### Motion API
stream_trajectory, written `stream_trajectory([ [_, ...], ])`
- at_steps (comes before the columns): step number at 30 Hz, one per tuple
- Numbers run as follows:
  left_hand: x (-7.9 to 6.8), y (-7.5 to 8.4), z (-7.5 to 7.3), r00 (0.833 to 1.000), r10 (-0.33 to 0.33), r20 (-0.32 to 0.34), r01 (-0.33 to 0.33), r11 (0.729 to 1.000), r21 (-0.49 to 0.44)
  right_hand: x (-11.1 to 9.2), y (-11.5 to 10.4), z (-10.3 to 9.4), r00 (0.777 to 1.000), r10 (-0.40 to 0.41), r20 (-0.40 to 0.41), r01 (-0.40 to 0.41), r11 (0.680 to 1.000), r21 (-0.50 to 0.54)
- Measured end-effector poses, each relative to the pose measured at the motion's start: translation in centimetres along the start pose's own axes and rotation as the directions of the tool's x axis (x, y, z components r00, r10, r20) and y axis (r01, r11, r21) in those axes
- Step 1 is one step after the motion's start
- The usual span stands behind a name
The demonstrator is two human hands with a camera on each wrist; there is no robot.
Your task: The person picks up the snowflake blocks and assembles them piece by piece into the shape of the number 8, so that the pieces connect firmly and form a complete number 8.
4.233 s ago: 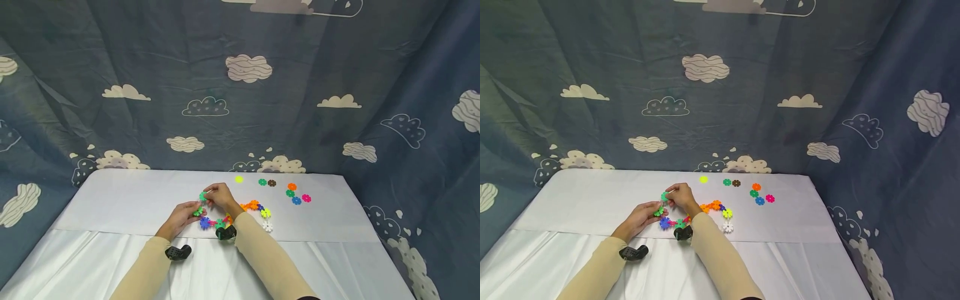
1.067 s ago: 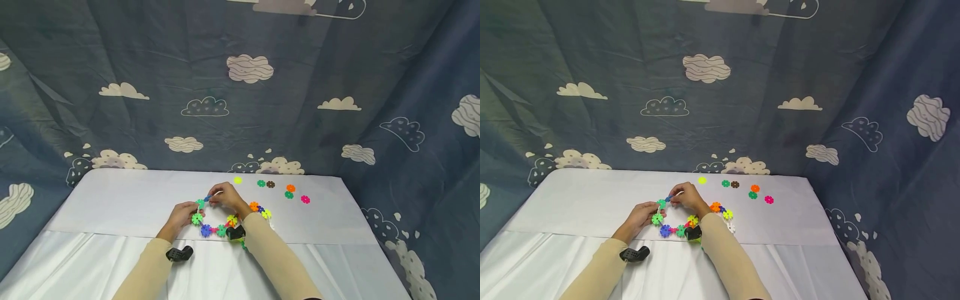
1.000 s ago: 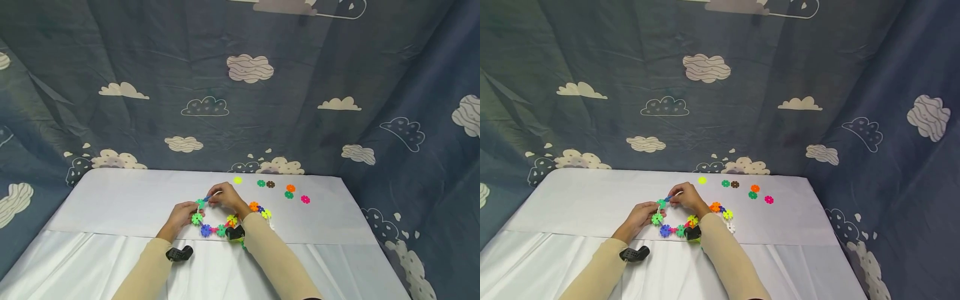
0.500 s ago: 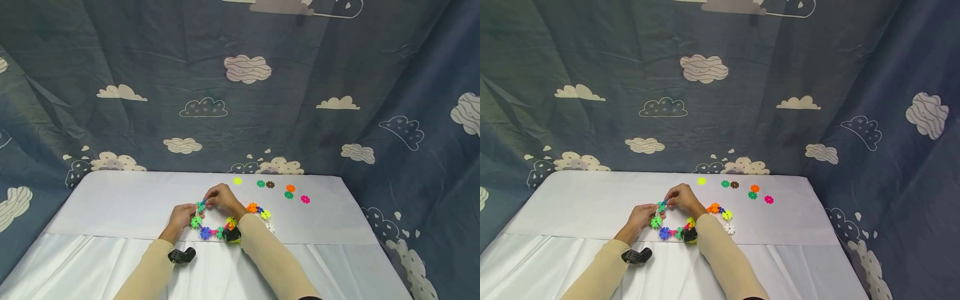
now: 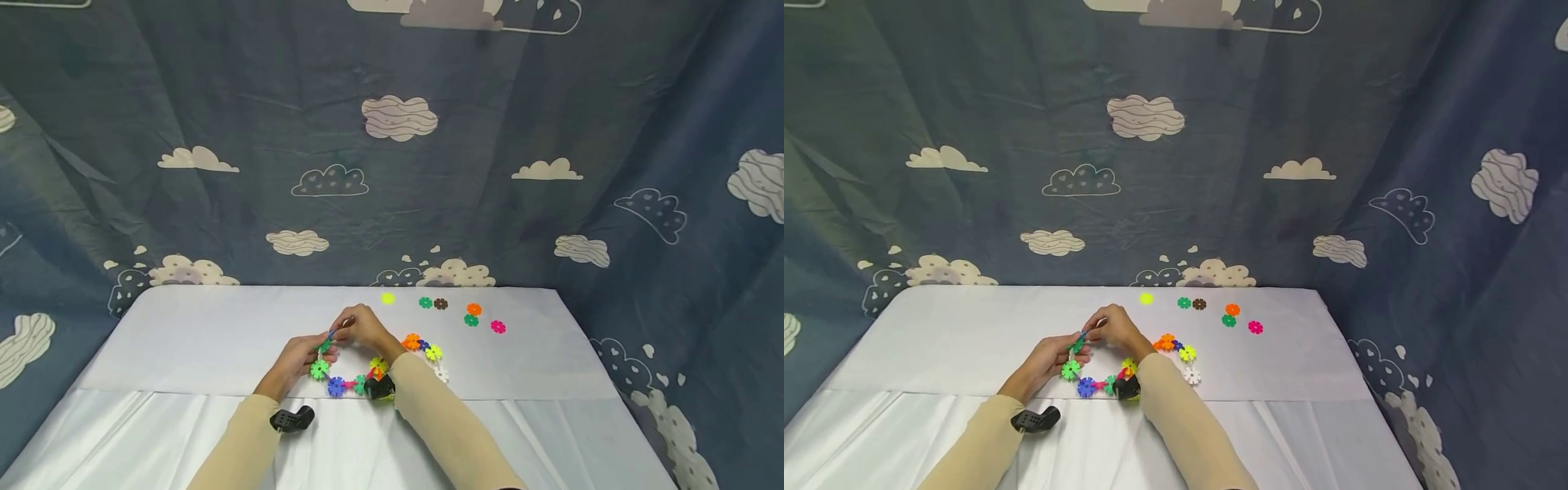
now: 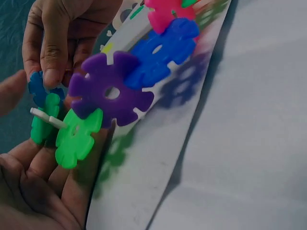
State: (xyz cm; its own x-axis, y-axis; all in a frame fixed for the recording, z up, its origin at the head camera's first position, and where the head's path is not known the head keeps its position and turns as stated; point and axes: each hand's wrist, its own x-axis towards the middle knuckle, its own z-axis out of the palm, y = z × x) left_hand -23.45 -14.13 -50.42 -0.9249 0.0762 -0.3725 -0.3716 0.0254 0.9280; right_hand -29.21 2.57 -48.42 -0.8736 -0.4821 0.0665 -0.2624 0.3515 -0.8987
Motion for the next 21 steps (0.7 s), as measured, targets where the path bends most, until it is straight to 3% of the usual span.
stream_trajectory([
  [4, 0.1, -0.4, 0.3, 0.999, -0.034, -0.020, 0.034, 0.999, 0.013, -0.6, 0.2, -0.9, 0.999, 0.012, 0.035, -0.011, 1.000, -0.021],
  [7, 0.1, -0.5, 0.3, 0.999, -0.038, -0.009, 0.038, 0.999, 0.005, -1.5, 0.7, -2.9, 0.999, 0.040, 0.017, -0.040, 0.999, -0.008],
  [11, -0.1, -0.3, 0.1, 1.000, -0.018, 0.011, 0.019, 1.000, -0.025, -3.0, 2.5, -7.0, 0.990, 0.078, -0.118, -0.078, 0.997, 0.004],
  [13, -0.1, -0.2, -0.2, 1.000, -0.005, 0.020, 0.006, 1.000, -0.019, -4.0, 3.7, -9.3, 0.962, 0.133, -0.237, -0.142, 0.990, -0.022],
  [15, -0.1, 0.0, -0.3, 1.000, -0.004, 0.022, 0.005, 1.000, -0.029, -5.2, 4.9, -11.5, 0.906, 0.201, -0.373, -0.231, 0.972, -0.038],
  [18, 0.0, 0.1, -0.4, 0.999, 0.007, 0.036, -0.007, 1.000, -0.022, -7.2, 6.8, -14.4, 0.769, 0.308, -0.560, -0.396, 0.918, -0.038],
  [20, 0.0, 0.1, -0.3, 0.999, 0.007, 0.035, -0.006, 1.000, -0.020, -8.5, 7.9, -15.8, 0.691, 0.353, -0.630, -0.473, 0.881, -0.025],
  [21, -0.1, 0.1, -0.3, 0.999, 0.005, 0.033, -0.004, 1.000, -0.015, -9.1, 8.3, -16.3, 0.664, 0.374, -0.647, -0.508, 0.861, -0.023],
])
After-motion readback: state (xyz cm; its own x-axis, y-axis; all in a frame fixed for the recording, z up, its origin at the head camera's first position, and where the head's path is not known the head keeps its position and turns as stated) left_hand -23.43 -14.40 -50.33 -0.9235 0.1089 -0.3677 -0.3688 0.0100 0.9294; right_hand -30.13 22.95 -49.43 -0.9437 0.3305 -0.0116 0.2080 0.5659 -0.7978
